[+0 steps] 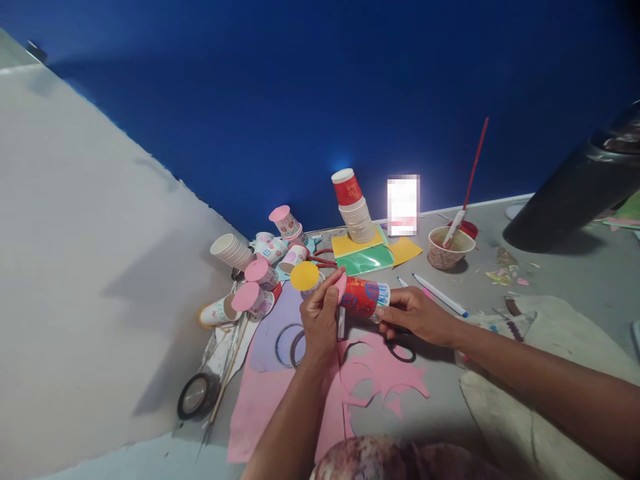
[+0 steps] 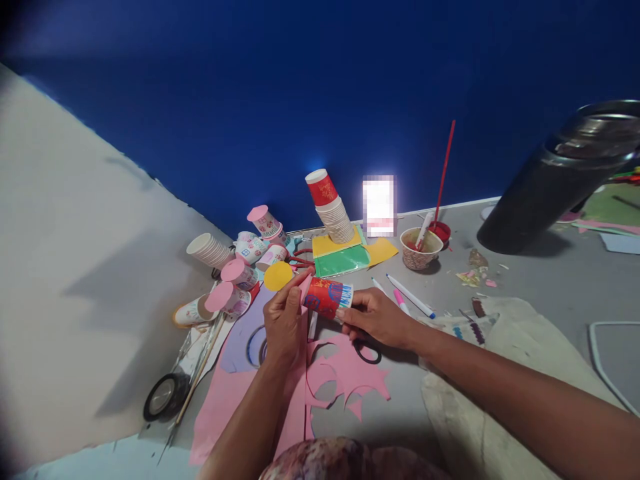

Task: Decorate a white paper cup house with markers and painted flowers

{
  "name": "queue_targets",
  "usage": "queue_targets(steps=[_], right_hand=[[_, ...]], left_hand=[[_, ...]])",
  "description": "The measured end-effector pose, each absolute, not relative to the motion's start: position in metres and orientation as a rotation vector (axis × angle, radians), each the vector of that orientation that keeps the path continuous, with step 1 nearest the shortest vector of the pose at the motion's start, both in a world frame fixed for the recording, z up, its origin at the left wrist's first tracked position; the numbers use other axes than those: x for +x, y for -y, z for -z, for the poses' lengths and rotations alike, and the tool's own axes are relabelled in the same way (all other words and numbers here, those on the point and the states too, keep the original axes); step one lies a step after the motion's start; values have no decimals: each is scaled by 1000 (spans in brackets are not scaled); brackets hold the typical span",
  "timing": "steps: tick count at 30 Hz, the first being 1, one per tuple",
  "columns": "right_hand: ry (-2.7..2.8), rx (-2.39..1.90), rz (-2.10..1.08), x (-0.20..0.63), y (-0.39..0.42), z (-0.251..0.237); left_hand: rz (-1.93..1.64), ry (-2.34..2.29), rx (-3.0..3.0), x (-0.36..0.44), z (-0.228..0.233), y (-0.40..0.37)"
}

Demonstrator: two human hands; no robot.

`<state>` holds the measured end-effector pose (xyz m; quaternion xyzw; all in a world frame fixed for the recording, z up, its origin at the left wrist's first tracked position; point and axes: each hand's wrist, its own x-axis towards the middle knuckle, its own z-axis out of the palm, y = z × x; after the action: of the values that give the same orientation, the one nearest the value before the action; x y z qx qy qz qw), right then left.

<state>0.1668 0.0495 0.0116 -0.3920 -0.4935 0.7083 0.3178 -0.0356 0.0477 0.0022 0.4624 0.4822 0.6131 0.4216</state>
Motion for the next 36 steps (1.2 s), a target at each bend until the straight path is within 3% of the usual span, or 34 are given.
queue_targets(steps=[15,22,29,36], right_hand=[[1137,-945,-1964,170,-53,3],[927,-758,-2050,174,-62,0],[868,-583,-2212,173,-60,-1],[991,-588,-2174,176,-58,1]], left_hand=[[-1455,-1239,1078,-33,-9,-49],[-1424,-873,939,-28,-8,-48],[-1282,-856,893,-22,-7,-40],[-1470,-1094,889,-40,-56,-37]])
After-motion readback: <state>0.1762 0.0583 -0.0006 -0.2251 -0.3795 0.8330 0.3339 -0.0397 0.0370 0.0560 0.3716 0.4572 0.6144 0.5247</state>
